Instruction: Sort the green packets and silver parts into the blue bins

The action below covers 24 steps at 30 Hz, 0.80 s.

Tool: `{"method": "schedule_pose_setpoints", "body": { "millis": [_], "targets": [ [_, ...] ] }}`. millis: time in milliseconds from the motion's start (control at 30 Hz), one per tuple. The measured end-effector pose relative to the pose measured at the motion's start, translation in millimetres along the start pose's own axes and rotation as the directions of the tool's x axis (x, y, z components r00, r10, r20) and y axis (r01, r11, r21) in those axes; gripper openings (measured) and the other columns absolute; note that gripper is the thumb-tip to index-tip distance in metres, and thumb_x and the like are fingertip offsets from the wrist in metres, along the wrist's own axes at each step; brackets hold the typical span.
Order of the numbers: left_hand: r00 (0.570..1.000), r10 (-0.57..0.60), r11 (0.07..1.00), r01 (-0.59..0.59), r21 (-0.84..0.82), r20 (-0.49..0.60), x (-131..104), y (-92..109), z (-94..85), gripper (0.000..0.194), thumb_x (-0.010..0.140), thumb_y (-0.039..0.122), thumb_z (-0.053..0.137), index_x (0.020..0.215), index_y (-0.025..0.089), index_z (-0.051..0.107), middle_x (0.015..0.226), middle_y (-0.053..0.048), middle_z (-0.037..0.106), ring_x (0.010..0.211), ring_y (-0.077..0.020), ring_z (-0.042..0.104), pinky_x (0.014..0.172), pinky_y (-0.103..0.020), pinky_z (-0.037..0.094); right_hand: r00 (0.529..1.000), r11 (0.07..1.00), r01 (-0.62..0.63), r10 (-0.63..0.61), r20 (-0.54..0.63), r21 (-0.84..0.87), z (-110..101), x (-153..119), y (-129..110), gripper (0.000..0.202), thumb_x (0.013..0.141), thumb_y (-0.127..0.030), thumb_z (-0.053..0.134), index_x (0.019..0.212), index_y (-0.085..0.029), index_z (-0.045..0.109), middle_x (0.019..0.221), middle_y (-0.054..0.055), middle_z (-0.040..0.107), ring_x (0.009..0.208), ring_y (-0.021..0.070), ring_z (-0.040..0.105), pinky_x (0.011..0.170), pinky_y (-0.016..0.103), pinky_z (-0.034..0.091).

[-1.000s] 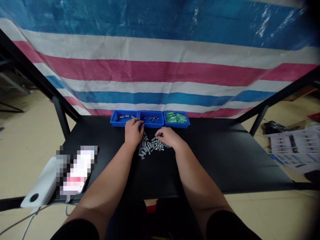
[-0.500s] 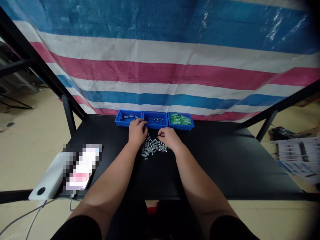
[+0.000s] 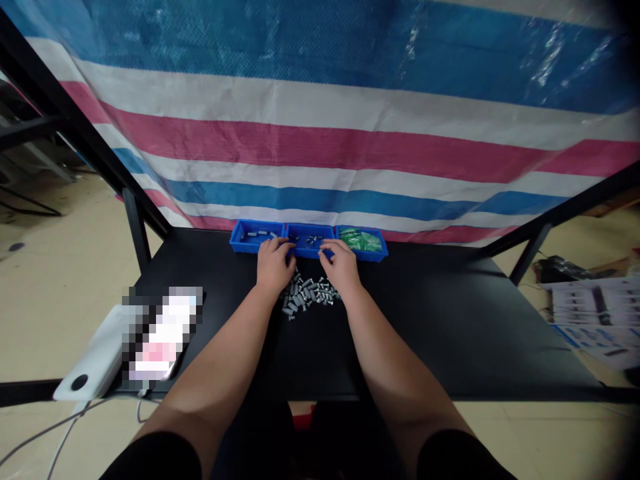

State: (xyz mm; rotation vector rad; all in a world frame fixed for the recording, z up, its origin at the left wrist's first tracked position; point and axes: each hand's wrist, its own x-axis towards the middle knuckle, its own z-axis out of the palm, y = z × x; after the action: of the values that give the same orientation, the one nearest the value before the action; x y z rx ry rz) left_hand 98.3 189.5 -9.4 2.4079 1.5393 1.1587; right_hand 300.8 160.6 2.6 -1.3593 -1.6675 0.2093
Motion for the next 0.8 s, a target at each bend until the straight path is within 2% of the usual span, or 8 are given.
{"method": "schedule_pose_setpoints", "body": {
  "millis": [133, 300, 367, 467, 567, 633, 700, 800],
  "targets": [
    [1.0, 0.012, 1.0, -0.012, -0.007, 0.0, 0, -1, 0.2, 0.03, 0.086, 0.018, 0.062, 0.113, 0.023, 0.074, 0.126, -0.008, 0.068, 0.116, -0.0297, 0.06, 0.106, -0.047, 0.045, 0.999, 0.999, 0.03, -0.029, 0.031, -0.033, -1, 1, 3, 0.014, 0.093, -0.021, 0.06, 0.103, -0.02, 0.07, 0.105, 0.009, 0.075, 0.094, 0.0233, 0.07, 0.085, 0.035, 0.057],
    [1.0, 0.023, 1.0, -0.023, -0.005, -0.02, 0, 0, 0.0, 0.029, 0.086, 0.017, 0.062, 0.111, 0.023, 0.074, 0.125, -0.008, 0.068, 0.115, -0.0299, 0.06, 0.106, -0.048, 0.045, 0.997, 0.999, -0.004, 0.007, 0.082, -0.036, -1, 0, 1, 0.015, 0.094, -0.021, 0.059, 0.106, -0.021, 0.069, 0.102, 0.007, 0.075, 0.09, 0.0234, 0.069, 0.088, 0.036, 0.055],
    [1.0, 0.026, 1.0, -0.027, -0.003, -0.016, 0, 1, -0.2, 0.028, 0.086, 0.018, 0.062, 0.111, 0.023, 0.074, 0.124, -0.009, 0.068, 0.115, -0.0299, 0.061, 0.106, -0.048, 0.045, 0.999, 0.999, 0.012, -0.011, 0.046, -0.03, -1, 0, -1, 0.016, 0.096, -0.024, 0.058, 0.107, -0.021, 0.07, 0.106, 0.008, 0.073, 0.095, 0.0242, 0.068, 0.09, 0.037, 0.054],
    [1.0, 0.024, 1.0, -0.024, 0.0, -0.008, 0, 1, -0.3, 0.028, 0.085, 0.017, 0.063, 0.11, 0.023, 0.074, 0.123, -0.009, 0.068, 0.115, -0.0299, 0.06, 0.104, -0.048, 0.046, 0.996, 0.995, 0.046, -0.053, -0.078, -0.088, -3, 0, -4, 0.021, 0.098, -0.03, 0.058, 0.107, -0.021, 0.075, 0.114, 0.012, 0.064, 0.104, 0.0259, 0.063, 0.097, 0.041, 0.053],
    [0.999, 0.033, 0.999, -0.033, 0.002, -0.021, -1, 0, 0.1, 0.028, 0.085, 0.017, 0.064, 0.11, 0.023, 0.074, 0.123, -0.009, 0.069, 0.114, -0.0299, 0.06, 0.104, -0.047, 0.046, 0.987, 0.987, 0.056, -0.077, -0.138, -0.149, -2, 1, -4, 0.027, 0.099, -0.03, 0.056, 0.115, -0.022, 0.076, 0.111, 0.012, 0.058, 0.105, 0.0261, 0.06, 0.1, 0.043, 0.052],
    [0.999, 0.04, 0.999, -0.04, 0.002, -0.031, -1, 0, 0.4, 0.026, 0.087, 0.018, 0.063, 0.11, 0.022, 0.074, 0.122, -0.009, 0.069, 0.112, -0.0298, 0.061, 0.103, -0.048, 0.046, 0.991, 0.983, 0.063, -0.082, -0.106, -0.174, -2, 1, -3, 0.03, 0.098, -0.027, 0.056, 0.12, -0.022, 0.075, 0.11, 0.012, 0.059, 0.105, 0.027, 0.059, 0.101, 0.044, 0.051],
    [0.999, 0.04, 0.999, -0.039, 0.003, -0.036, -1, 0, 0.6, 0.023, 0.09, 0.02, 0.062, 0.11, 0.022, 0.075, 0.121, -0.009, 0.069, 0.111, -0.0296, 0.061, 0.101, -0.048, 0.047, 0.995, 0.978, 0.06, -0.074, -0.067, -0.198, -4, 1, -3, 0.028, 0.095, -0.024, 0.058, 0.115, -0.021, 0.076, 0.109, 0.012, 0.062, 0.106, 0.0281, 0.059, 0.101, 0.044, 0.05],
    [0.999, 0.033, 0.999, -0.033, 0.006, -0.04, 0, 0, 0.6, 0.021, 0.095, 0.024, 0.058, 0.108, 0.022, 0.075, 0.12, -0.01, 0.07, 0.11, -0.0294, 0.062, 0.1, -0.047, 0.047, 0.999, 0.983, 0.011, -0.003, 0.043, -0.184, -18, 2, -6, 0.021, 0.092, -0.021, 0.059, 0.102, -0.02, 0.077, 0.096, 0.008, 0.066, 0.092, 0.0237, 0.063, 0.087, 0.035, 0.052]
  ]
}}
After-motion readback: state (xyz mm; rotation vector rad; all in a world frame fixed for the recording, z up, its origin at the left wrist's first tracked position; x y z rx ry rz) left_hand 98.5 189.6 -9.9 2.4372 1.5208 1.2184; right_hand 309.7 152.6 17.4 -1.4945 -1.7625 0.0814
